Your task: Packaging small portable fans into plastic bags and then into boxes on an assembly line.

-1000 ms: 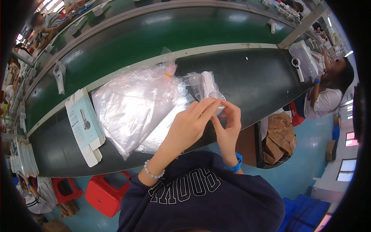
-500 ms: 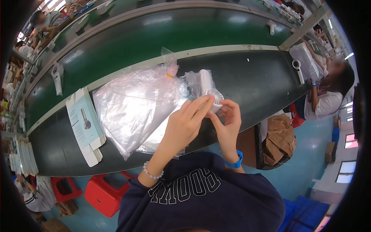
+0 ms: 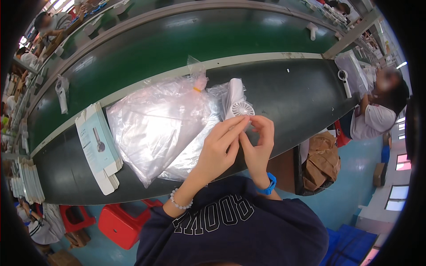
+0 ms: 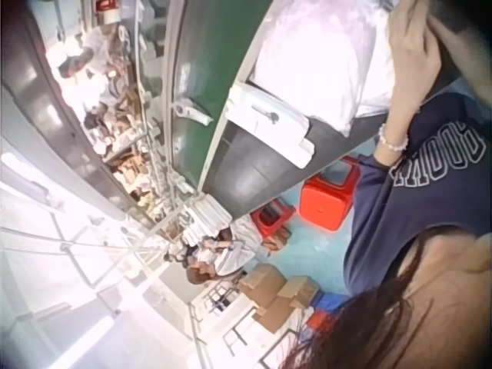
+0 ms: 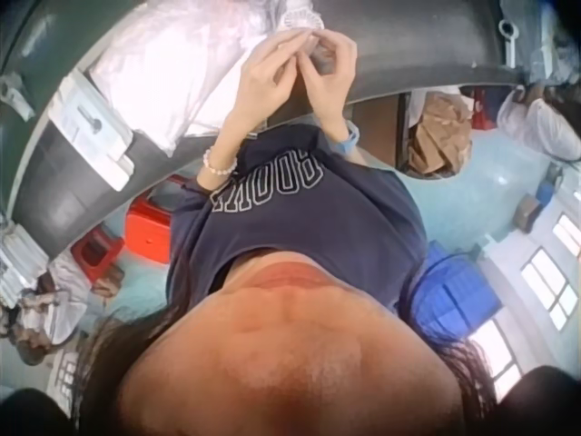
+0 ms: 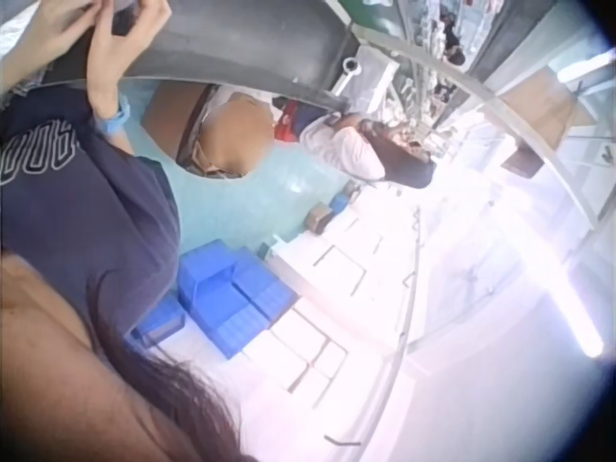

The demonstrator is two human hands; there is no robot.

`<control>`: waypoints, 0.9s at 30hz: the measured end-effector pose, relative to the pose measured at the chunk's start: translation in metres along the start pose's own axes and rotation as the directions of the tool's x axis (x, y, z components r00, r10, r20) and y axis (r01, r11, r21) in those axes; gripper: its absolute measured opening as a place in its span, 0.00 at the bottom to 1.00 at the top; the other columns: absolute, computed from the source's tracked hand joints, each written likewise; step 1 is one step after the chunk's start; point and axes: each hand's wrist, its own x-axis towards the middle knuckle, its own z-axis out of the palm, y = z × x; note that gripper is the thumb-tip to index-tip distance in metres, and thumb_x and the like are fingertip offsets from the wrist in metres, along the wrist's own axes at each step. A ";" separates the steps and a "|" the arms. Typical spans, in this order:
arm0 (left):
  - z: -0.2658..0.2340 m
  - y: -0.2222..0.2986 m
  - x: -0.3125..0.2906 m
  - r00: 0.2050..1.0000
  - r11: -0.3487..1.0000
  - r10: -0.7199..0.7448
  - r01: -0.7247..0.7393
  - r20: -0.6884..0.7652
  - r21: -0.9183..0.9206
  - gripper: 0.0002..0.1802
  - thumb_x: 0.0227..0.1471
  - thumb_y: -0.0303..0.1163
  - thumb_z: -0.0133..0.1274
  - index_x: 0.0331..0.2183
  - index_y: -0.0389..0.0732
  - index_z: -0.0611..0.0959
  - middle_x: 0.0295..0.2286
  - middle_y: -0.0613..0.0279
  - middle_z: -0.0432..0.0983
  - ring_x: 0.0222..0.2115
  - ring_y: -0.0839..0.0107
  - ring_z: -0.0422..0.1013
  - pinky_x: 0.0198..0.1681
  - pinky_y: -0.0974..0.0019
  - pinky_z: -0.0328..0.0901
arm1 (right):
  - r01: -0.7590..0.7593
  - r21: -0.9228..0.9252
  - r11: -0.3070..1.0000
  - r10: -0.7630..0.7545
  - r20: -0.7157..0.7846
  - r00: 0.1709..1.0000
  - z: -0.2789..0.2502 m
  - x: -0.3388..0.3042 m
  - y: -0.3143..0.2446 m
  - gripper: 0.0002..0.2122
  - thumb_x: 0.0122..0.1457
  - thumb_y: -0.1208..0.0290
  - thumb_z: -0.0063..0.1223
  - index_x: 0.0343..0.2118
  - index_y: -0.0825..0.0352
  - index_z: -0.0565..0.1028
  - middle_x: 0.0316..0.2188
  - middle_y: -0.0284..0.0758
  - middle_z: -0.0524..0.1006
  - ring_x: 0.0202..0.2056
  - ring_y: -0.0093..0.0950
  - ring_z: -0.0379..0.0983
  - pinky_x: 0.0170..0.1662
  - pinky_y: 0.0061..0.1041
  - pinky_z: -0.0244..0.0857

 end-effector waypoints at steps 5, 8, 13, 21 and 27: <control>-0.006 -0.001 0.003 0.984 0.942 -0.170 0.176 0.048 -0.287 0.25 0.48 0.13 0.47 0.49 0.37 0.74 0.47 0.53 0.71 0.36 0.74 0.70 0.41 0.73 0.66 | 0.073 -0.053 0.996 -0.071 0.048 0.996 -0.002 0.007 -0.001 0.17 0.42 0.79 0.63 0.37 0.65 0.74 0.37 0.36 0.70 0.39 0.31 0.68 0.39 0.25 0.62; -0.009 -0.005 0.005 0.957 0.756 -0.280 0.265 0.071 -0.598 0.30 0.48 0.13 0.47 0.54 0.40 0.67 0.47 0.50 0.70 0.32 0.77 0.67 0.44 0.72 0.65 | 0.089 -0.108 0.990 -0.073 0.137 0.988 -0.003 0.013 -0.005 0.17 0.42 0.82 0.60 0.38 0.66 0.74 0.37 0.35 0.70 0.39 0.28 0.67 0.42 0.23 0.61; -0.023 -0.006 0.008 0.953 0.484 -0.295 0.213 0.071 -0.848 0.39 0.47 0.12 0.48 0.59 0.44 0.57 0.50 0.47 0.66 0.30 0.80 0.64 0.45 0.70 0.64 | 0.254 -0.143 0.957 -0.215 0.239 0.947 -0.013 0.022 0.000 0.18 0.43 0.70 0.66 0.39 0.64 0.74 0.44 0.40 0.68 0.43 0.34 0.67 0.45 0.29 0.61; -0.028 -0.003 0.001 0.929 -0.007 -0.354 0.110 0.106 -0.994 0.38 0.47 0.12 0.49 0.58 0.44 0.57 0.54 0.50 0.60 0.32 0.80 0.64 0.46 0.69 0.64 | 0.485 -0.067 0.872 -0.436 0.343 0.832 0.000 0.031 0.016 0.30 0.42 0.60 0.69 0.47 0.65 0.68 0.51 0.48 0.64 0.51 0.41 0.65 0.51 0.36 0.62; -0.029 0.011 -0.015 0.998 0.999 -0.023 0.021 -0.065 -0.030 0.20 0.41 0.16 0.54 0.40 0.42 0.78 0.44 0.52 0.69 0.43 0.61 0.68 0.47 0.62 0.62 | 0.443 -0.032 0.896 -0.404 0.357 0.842 0.006 0.084 0.005 0.35 0.31 0.71 0.74 0.47 0.68 0.69 0.44 0.42 0.71 0.45 0.38 0.70 0.48 0.30 0.64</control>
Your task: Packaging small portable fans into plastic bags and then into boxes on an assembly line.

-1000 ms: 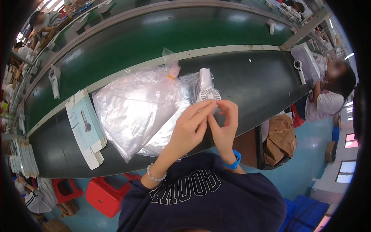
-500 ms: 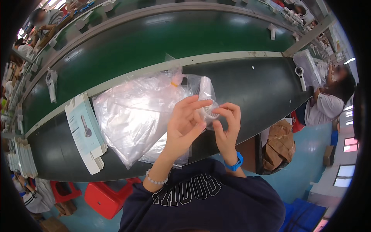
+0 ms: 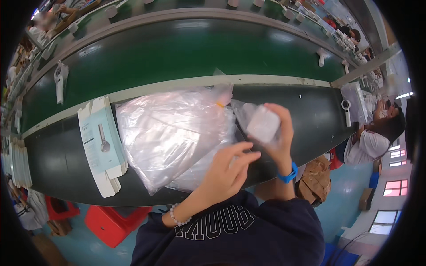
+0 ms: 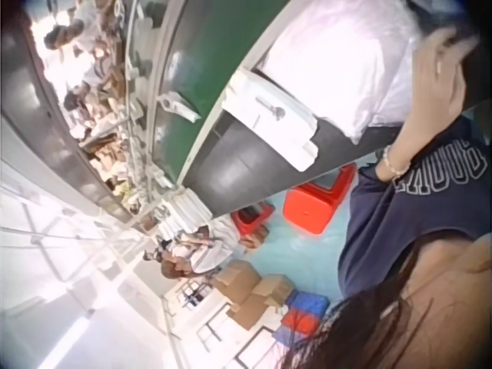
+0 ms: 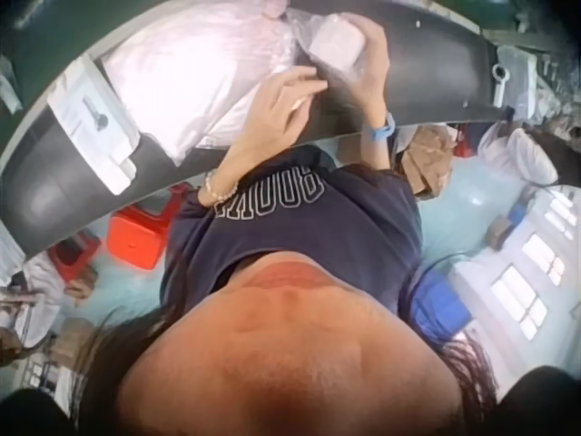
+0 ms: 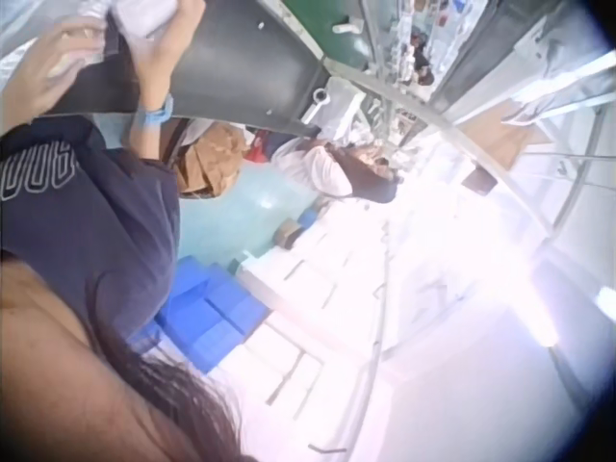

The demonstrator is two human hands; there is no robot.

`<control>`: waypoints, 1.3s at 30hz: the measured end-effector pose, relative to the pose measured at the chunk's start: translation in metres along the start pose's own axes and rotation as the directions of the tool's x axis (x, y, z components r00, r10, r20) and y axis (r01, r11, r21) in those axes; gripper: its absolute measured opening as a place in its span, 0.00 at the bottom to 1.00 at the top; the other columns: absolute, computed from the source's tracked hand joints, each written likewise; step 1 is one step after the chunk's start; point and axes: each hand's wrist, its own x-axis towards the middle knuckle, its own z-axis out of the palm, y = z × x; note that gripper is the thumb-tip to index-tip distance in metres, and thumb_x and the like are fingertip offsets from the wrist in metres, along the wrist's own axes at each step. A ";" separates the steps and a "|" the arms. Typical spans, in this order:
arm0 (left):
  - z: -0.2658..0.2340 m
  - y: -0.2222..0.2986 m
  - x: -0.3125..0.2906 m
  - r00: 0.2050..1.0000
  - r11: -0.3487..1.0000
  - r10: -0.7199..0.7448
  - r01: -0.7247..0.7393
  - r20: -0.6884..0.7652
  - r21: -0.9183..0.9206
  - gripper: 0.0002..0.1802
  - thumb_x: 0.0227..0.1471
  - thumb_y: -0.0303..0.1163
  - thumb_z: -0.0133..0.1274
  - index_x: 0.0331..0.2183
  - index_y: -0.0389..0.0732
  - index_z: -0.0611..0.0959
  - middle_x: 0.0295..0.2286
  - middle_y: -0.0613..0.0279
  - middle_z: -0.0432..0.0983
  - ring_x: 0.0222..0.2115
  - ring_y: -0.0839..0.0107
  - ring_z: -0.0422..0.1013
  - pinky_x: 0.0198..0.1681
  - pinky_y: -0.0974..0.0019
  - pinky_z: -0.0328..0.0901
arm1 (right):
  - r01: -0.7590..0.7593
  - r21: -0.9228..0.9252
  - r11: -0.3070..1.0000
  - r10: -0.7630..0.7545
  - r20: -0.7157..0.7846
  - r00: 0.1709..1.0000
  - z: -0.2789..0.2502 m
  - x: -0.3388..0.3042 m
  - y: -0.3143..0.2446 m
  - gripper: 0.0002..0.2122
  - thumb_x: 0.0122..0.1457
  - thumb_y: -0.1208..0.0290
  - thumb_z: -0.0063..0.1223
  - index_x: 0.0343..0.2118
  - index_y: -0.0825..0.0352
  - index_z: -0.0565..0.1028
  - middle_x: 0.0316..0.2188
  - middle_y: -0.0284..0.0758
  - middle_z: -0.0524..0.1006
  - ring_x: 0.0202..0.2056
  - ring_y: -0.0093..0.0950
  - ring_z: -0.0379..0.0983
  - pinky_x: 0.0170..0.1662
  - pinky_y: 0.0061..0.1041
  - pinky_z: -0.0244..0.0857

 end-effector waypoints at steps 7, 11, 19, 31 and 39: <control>-0.025 -0.024 -0.066 0.942 0.876 -0.054 -0.115 0.332 0.468 0.17 0.40 0.26 0.56 0.38 0.43 0.79 0.46 0.60 0.70 0.51 0.62 0.64 0.53 0.55 0.57 | 0.081 0.251 0.965 -0.057 -0.101 0.993 0.003 0.098 -0.004 0.32 0.49 0.66 0.63 0.57 0.68 0.62 0.49 0.36 0.67 0.48 0.26 0.66 0.50 0.25 0.62; -0.035 -0.028 -0.080 0.952 0.870 -0.055 -0.103 0.303 0.482 0.16 0.40 0.26 0.56 0.37 0.42 0.79 0.47 0.60 0.71 0.51 0.64 0.65 0.53 0.54 0.57 | 0.044 0.413 0.910 -0.025 -0.050 0.998 0.048 0.154 -0.005 0.24 0.63 0.54 0.43 0.56 0.66 0.64 0.48 0.34 0.68 0.48 0.23 0.65 0.51 0.21 0.59; -0.031 -0.032 -0.076 0.974 0.883 -0.009 -0.100 0.228 0.459 0.20 0.40 0.25 0.56 0.40 0.37 0.79 0.44 0.62 0.73 0.47 0.66 0.67 0.52 0.56 0.59 | -0.266 0.420 0.867 0.219 0.158 0.963 0.177 0.214 0.043 0.17 0.60 0.55 0.50 0.43 0.64 0.69 0.26 0.31 0.75 0.25 0.17 0.68 0.26 0.19 0.63; -0.042 -0.030 -0.068 0.984 0.969 -0.153 0.130 0.096 0.210 0.25 0.37 0.17 0.53 0.43 0.35 0.77 0.36 0.54 0.75 0.36 0.58 0.72 0.40 0.59 0.65 | -0.029 0.422 0.906 -0.018 0.108 0.994 0.158 0.202 -0.010 0.10 0.56 0.72 0.53 0.40 0.68 0.73 0.37 0.36 0.76 0.39 0.24 0.72 0.40 0.24 0.65; -0.042 -0.023 -0.063 0.990 0.948 -0.125 0.102 0.058 0.302 0.19 0.37 0.18 0.55 0.37 0.38 0.80 0.32 0.61 0.76 0.33 0.63 0.72 0.37 0.61 0.66 | 0.111 0.977 0.181 -0.472 -0.013 0.881 0.005 0.130 -0.147 0.03 0.48 0.80 0.53 0.21 0.66 0.71 0.22 0.35 0.74 0.21 0.31 0.72 0.31 0.25 0.65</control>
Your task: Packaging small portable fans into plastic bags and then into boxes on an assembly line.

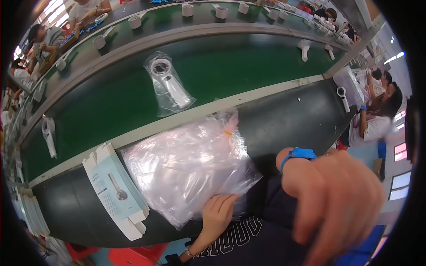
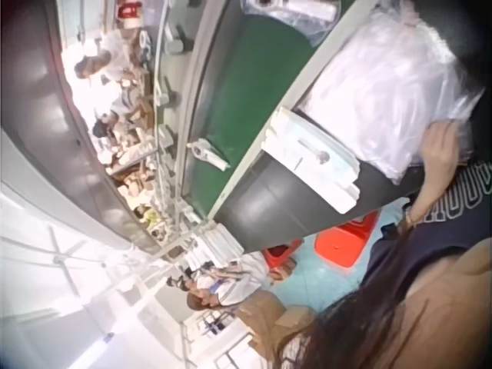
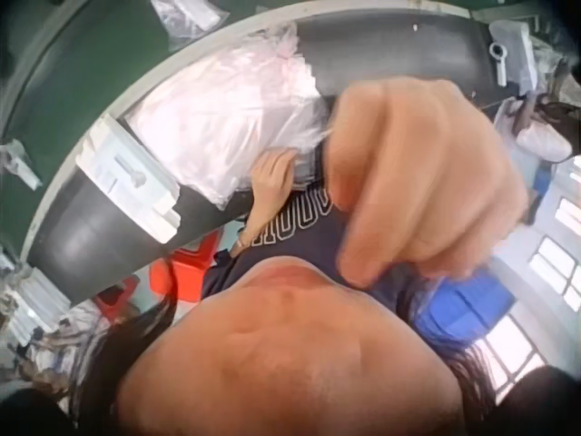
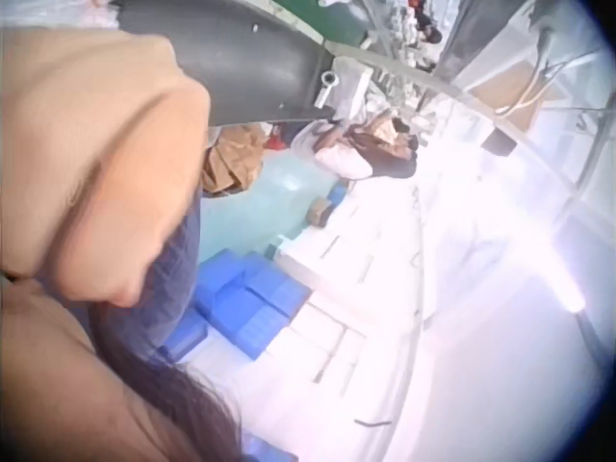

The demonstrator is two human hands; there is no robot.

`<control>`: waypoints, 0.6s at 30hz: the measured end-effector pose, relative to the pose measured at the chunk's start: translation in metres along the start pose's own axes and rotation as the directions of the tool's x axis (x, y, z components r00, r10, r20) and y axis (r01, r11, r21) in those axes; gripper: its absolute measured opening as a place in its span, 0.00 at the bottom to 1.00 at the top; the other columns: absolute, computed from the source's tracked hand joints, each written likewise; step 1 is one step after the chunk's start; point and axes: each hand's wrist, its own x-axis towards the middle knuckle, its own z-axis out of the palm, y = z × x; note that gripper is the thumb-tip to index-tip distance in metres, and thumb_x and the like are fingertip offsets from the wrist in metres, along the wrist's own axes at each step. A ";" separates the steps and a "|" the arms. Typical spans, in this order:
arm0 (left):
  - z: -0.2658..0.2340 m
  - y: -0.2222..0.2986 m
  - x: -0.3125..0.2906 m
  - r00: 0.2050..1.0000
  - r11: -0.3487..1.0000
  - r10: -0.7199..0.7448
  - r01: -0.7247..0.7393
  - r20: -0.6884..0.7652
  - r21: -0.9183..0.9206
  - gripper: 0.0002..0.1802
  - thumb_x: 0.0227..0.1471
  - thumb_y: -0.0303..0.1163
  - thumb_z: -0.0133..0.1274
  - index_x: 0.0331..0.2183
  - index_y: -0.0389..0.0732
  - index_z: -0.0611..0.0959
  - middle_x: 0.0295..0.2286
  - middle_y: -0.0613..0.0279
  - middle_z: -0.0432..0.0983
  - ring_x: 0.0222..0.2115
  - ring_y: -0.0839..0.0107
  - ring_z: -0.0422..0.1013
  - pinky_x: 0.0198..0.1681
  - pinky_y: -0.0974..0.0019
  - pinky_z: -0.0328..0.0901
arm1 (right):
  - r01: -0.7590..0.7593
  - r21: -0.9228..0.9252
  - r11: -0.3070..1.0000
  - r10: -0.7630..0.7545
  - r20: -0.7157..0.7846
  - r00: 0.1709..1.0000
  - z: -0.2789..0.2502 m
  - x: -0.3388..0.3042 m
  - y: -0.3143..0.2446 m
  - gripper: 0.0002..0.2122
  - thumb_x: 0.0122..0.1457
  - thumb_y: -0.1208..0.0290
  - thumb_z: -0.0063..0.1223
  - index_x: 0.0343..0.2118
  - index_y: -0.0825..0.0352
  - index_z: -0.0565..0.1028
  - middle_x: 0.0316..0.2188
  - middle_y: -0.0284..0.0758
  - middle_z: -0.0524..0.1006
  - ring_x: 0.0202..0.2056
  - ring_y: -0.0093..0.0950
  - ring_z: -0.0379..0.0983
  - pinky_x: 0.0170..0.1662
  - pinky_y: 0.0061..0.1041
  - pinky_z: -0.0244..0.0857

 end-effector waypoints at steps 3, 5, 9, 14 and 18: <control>0.006 -0.001 -0.003 0.999 0.996 -0.040 0.037 -0.032 -0.078 0.16 0.37 0.17 0.57 0.35 0.38 0.80 0.31 0.60 0.76 0.31 0.62 0.73 0.34 0.63 0.67 | -0.117 0.161 0.980 0.150 -0.211 0.966 0.020 -0.007 -0.039 0.05 0.51 0.82 0.48 0.25 0.70 0.76 0.18 0.36 0.74 0.25 0.26 0.74 0.33 0.21 0.67; 0.012 0.000 -0.007 0.999 0.999 -0.031 0.030 -0.017 -0.045 0.14 0.37 0.16 0.58 0.31 0.38 0.79 0.31 0.59 0.76 0.30 0.61 0.73 0.32 0.64 0.67 | 0.062 0.165 0.984 -0.028 -0.200 0.979 0.016 -0.012 -0.028 0.08 0.52 0.83 0.44 0.20 0.68 0.75 0.17 0.35 0.73 0.24 0.25 0.74 0.30 0.20 0.65; 0.013 0.003 -0.008 1.000 1.000 -0.019 0.019 -0.004 0.001 0.12 0.37 0.16 0.58 0.30 0.38 0.79 0.30 0.59 0.76 0.30 0.61 0.73 0.32 0.63 0.67 | 0.234 0.259 0.937 -0.239 -0.010 0.971 -0.008 -0.011 -0.036 0.13 0.53 0.84 0.41 0.15 0.65 0.73 0.18 0.34 0.74 0.24 0.24 0.75 0.26 0.19 0.62; 0.016 0.006 -0.007 0.997 0.994 -0.027 0.034 -0.069 0.100 0.13 0.34 0.16 0.59 0.28 0.38 0.80 0.29 0.59 0.76 0.30 0.60 0.73 0.34 0.63 0.68 | 0.261 0.359 0.896 -0.327 0.138 0.935 -0.032 -0.033 -0.060 0.08 0.53 0.80 0.47 0.19 0.66 0.73 0.19 0.34 0.74 0.24 0.27 0.74 0.26 0.24 0.63; 0.019 0.007 -0.008 0.995 0.988 -0.028 0.042 -0.096 0.148 0.13 0.34 0.16 0.59 0.28 0.38 0.79 0.30 0.58 0.76 0.31 0.60 0.74 0.34 0.63 0.68 | 0.312 0.341 0.887 -0.333 0.001 0.943 -0.040 -0.035 -0.070 0.13 0.54 0.84 0.40 0.17 0.66 0.73 0.21 0.34 0.76 0.25 0.24 0.75 0.26 0.19 0.62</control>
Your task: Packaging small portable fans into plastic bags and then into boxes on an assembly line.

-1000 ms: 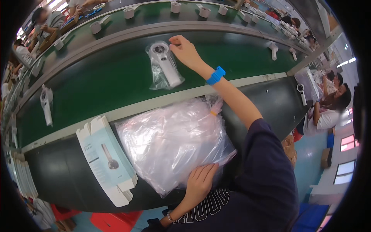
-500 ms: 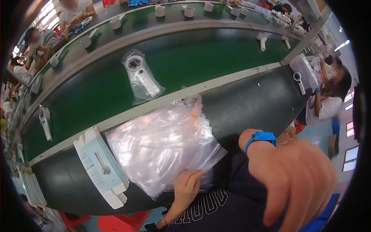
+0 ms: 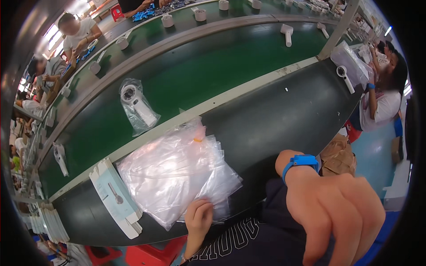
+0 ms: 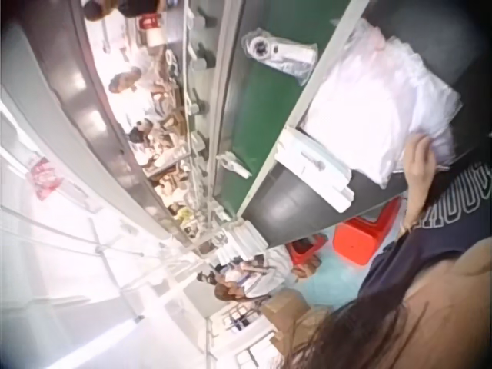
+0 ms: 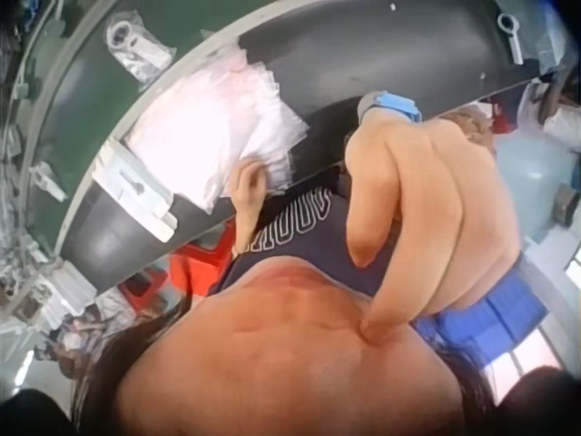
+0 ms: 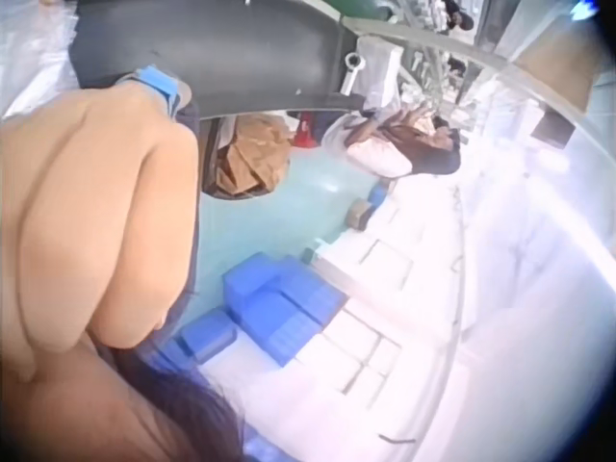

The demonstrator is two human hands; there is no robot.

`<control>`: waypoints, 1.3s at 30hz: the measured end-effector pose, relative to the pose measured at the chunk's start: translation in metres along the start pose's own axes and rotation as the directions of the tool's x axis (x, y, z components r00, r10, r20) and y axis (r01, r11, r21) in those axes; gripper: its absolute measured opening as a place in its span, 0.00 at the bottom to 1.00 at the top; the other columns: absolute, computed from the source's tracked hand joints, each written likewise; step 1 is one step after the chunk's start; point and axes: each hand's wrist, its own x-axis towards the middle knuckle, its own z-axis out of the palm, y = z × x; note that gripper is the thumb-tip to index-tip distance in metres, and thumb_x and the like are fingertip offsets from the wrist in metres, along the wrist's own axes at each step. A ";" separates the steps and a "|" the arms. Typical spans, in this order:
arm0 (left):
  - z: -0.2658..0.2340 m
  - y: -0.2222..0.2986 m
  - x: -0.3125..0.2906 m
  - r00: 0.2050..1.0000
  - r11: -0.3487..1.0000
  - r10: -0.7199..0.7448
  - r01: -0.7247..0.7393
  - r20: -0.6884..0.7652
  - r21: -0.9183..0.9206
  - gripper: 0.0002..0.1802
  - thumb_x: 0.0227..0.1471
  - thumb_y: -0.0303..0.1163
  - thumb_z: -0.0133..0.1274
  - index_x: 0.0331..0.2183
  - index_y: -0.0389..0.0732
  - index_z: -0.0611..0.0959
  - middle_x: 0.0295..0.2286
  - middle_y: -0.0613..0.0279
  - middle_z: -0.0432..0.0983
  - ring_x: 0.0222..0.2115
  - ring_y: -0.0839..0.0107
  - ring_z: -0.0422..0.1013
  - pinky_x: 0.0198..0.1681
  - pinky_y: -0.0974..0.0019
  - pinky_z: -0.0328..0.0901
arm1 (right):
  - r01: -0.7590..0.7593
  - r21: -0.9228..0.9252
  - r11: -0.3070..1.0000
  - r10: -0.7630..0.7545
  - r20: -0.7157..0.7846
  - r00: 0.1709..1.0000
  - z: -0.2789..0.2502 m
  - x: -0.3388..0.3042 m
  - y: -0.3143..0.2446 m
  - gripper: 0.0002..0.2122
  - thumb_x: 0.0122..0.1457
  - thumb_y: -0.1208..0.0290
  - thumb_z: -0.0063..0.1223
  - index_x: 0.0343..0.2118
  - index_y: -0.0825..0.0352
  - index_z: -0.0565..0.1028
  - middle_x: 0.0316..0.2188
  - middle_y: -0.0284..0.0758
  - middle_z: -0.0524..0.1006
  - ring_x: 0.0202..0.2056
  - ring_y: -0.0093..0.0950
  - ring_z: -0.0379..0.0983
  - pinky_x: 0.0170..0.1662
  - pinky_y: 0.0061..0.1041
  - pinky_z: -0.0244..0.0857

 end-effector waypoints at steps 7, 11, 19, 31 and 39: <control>0.005 0.003 -0.007 0.990 0.997 -0.074 0.072 -0.118 -0.023 0.12 0.39 0.12 0.58 0.27 0.36 0.74 0.28 0.52 0.77 0.32 0.60 0.78 0.35 0.67 0.71 | 0.127 -0.073 0.989 -0.106 0.238 0.965 -0.020 -0.007 -0.022 0.12 0.52 0.86 0.40 0.17 0.68 0.72 0.20 0.35 0.75 0.24 0.26 0.75 0.25 0.19 0.61; 0.010 0.006 -0.007 0.986 0.995 -0.097 0.095 -0.136 -0.016 0.12 0.41 0.13 0.58 0.27 0.37 0.72 0.28 0.52 0.78 0.32 0.60 0.78 0.35 0.69 0.71 | 0.302 -0.430 0.851 -0.165 0.328 0.930 -0.030 -0.005 -0.033 0.09 0.51 0.84 0.46 0.16 0.69 0.72 0.18 0.37 0.73 0.22 0.28 0.73 0.26 0.21 0.62; 0.008 0.001 -0.001 0.987 0.995 -0.031 0.045 -0.157 0.089 0.14 0.40 0.14 0.59 0.24 0.38 0.70 0.29 0.52 0.79 0.29 0.61 0.78 0.30 0.68 0.71 | 0.301 -0.953 0.042 0.454 0.286 0.844 -0.089 -0.072 -0.037 0.05 0.46 0.73 0.58 0.23 0.65 0.73 0.20 0.32 0.70 0.22 0.28 0.70 0.20 0.23 0.60; 0.001 -0.006 -0.009 0.994 0.995 -0.062 0.055 -0.085 -0.081 0.09 0.37 0.12 0.55 0.23 0.36 0.76 0.35 0.53 0.77 0.35 0.62 0.76 0.35 0.69 0.72 | -0.380 -0.560 -0.736 0.050 -0.604 0.795 -0.337 -0.180 -0.130 0.15 0.57 0.73 0.49 0.49 0.65 0.69 0.43 0.39 0.73 0.43 0.32 0.72 0.45 0.27 0.65; -0.002 -0.006 -0.012 0.996 0.994 -0.066 0.060 -0.058 -0.088 0.09 0.39 0.14 0.55 0.28 0.34 0.77 0.37 0.52 0.75 0.38 0.60 0.75 0.39 0.65 0.71 | -0.152 -0.144 -0.978 0.001 -0.727 0.687 -0.457 -0.188 -0.147 0.21 0.58 0.74 0.43 0.56 0.67 0.63 0.56 0.44 0.64 0.57 0.39 0.61 0.58 0.34 0.56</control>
